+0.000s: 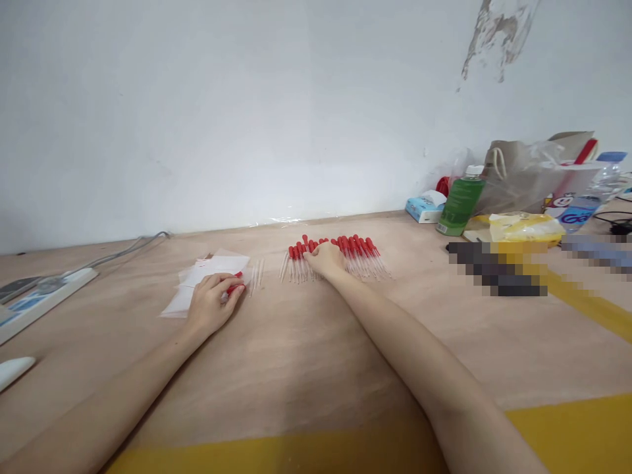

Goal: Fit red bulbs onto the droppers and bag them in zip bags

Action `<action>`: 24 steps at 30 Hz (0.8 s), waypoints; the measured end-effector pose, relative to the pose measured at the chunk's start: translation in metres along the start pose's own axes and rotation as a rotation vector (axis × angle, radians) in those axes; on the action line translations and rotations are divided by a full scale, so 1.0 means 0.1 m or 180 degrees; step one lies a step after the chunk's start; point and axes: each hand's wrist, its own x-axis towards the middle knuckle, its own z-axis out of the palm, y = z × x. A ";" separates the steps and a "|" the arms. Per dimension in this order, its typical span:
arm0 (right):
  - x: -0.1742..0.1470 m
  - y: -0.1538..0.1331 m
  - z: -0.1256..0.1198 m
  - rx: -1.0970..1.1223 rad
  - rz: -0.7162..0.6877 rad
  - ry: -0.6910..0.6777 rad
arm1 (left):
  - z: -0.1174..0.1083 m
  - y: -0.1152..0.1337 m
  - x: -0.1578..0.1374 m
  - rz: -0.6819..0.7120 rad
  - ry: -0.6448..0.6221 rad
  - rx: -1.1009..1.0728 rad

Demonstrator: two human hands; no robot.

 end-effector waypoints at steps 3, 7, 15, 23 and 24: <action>0.07 -0.03 0.09 -0.0176 0.0151 0.0037 | 0.02 -0.02 0.00 0.0001 -0.0072 -0.0121; 0.06 -0.05 0.14 -0.0364 0.0201 0.0120 | 0.03 -0.03 0.00 -0.0067 -0.0145 -0.0392; -0.14 -0.43 0.32 -0.0863 -0.0563 -0.0176 | 0.04 -0.01 -0.01 -0.0273 -0.0017 -0.0441; -0.09 -0.67 0.51 -0.0905 -0.0404 -0.0634 | 0.03 -0.02 -0.03 -0.0298 -0.0133 -0.0240; -0.08 -0.68 0.51 -0.0887 -0.0457 -0.0680 | 0.03 -0.01 -0.02 -0.0274 -0.0139 -0.0186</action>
